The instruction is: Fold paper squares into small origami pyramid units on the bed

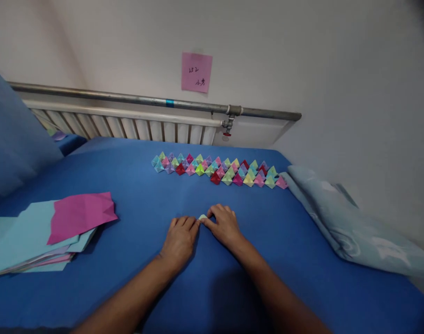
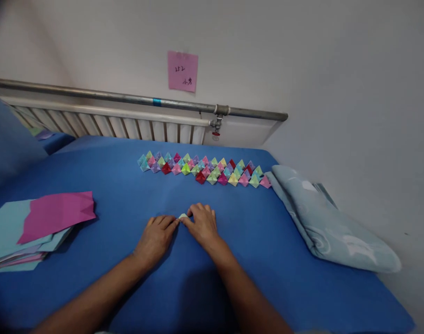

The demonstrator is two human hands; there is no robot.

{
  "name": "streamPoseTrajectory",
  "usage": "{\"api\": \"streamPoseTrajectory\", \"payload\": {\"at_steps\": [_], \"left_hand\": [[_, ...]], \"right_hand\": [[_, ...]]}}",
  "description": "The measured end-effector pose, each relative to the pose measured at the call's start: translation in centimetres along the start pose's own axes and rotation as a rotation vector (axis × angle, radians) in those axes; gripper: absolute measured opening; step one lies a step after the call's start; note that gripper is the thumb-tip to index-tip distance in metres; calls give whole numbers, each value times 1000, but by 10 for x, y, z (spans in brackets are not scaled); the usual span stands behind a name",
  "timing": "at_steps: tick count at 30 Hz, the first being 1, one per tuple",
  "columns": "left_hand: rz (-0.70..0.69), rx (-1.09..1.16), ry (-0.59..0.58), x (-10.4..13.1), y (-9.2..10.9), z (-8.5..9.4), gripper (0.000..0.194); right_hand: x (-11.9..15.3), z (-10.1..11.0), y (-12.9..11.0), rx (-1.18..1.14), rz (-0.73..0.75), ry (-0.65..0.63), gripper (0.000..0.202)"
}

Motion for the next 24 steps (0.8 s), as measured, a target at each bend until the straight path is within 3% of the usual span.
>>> {"api": "streamPoseTrajectory", "payload": {"at_steps": [11,24], "left_hand": [[8,17,10,-2,-4,1,34],[-41,52,27,-1,-4,1,37]], "right_hand": [[0,6,9,-188,56,-30,5],[-4,5,13,-225,33,-109,10]]}}
Point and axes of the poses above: each hand's wrist, its own x-axis away from the middle knuckle, its own z-axis out of the back of the hand, y = z × x, the point moved 10 cm from there along -x, towards the middle knuckle, and after that the axes turned 14 degrees about -y, right-handed, at the moved point
